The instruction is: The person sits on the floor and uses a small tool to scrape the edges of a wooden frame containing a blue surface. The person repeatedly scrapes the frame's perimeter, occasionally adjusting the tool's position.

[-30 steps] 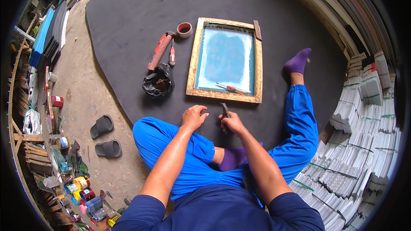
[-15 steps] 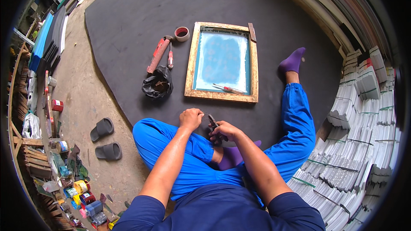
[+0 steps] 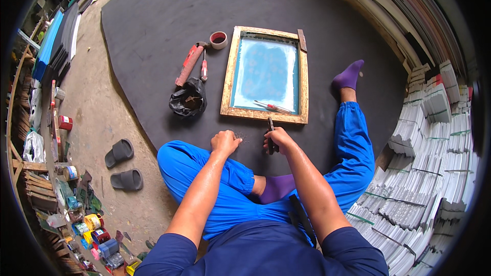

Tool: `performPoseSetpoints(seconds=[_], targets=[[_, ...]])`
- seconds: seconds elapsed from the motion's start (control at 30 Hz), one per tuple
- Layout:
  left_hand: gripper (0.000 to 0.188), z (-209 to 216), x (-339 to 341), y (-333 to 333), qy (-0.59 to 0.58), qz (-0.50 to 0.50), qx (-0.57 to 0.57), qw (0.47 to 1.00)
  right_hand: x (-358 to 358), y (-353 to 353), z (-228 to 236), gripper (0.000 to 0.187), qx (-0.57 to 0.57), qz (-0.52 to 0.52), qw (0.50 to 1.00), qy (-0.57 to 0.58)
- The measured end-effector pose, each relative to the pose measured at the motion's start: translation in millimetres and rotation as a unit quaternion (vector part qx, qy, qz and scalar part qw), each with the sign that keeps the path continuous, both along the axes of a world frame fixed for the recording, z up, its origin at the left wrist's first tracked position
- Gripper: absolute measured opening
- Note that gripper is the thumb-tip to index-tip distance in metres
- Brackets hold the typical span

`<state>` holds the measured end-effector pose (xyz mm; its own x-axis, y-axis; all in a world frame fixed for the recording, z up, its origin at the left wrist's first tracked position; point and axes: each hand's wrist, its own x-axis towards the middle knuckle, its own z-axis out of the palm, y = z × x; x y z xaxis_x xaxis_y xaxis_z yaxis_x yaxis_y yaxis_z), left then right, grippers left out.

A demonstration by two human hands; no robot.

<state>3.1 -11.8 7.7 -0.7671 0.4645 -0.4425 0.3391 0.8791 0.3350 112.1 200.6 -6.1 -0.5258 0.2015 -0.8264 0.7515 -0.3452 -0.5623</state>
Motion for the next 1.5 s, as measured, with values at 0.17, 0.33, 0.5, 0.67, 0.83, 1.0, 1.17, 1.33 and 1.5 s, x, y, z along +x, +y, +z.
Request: performPoseSetpoints(seconds=[0.17, 0.33, 0.5, 0.67, 0.83, 1.0, 1.17, 1.33, 1.5], targets=[[0.036, -4.0, -1.5, 0.6, -0.003, 0.000, 0.018, 1.000, -8.2, 0.6, 5.6, 0.022, 0.024, 0.015, 0.999, -0.029], [0.035, -4.3, -1.1, 4.1, -0.002, 0.004, 0.035, 0.999, -16.7, 2.2, 12.5, 0.025, 0.080, 0.044, 0.994, -0.061], [0.036, -6.0, -1.4, 5.3, -0.001, 0.003, 0.047, 0.999, -23.8, 4.1, 21.3, 0.025, 0.104, 0.069, 0.989, -0.080], [0.038, -7.9, -1.8, 8.9, -0.010, 0.000, 0.042, 0.999, -18.6, 0.5, 7.1, 0.020, 0.159, 0.077, 0.981, -0.077], [0.039, -11.7, -1.5, 10.6, -0.018, 0.014, 0.043, 0.999, -8.7, -11.9, -4.5, 0.019, 0.222, 0.051, 0.972, -0.060], [0.040, -9.2, -2.6, 15.1, -0.013, 0.027, 0.041, 0.999, -4.6, -17.1, -12.2, 0.015, 0.223, 0.019, 0.974, -0.018], [0.041, -12.1, -2.0, 9.7, -0.015, 0.047, 0.057, 0.997, -4.1, -17.4, -14.3, 0.012, 0.084, -0.046, 0.995, 0.028], [0.038, -13.8, -1.8, 2.8, -0.032, 0.069, 0.058, 0.995, 7.8, -8.8, -20.3, 0.028, -0.133, -0.114, 0.976, 0.129], [0.025, -9.8, 6.6, 3.2, -0.012, 0.029, 0.237, 0.971, 17.4, -23.6, -11.9, 0.026, -0.105, 0.032, 0.986, 0.124]])
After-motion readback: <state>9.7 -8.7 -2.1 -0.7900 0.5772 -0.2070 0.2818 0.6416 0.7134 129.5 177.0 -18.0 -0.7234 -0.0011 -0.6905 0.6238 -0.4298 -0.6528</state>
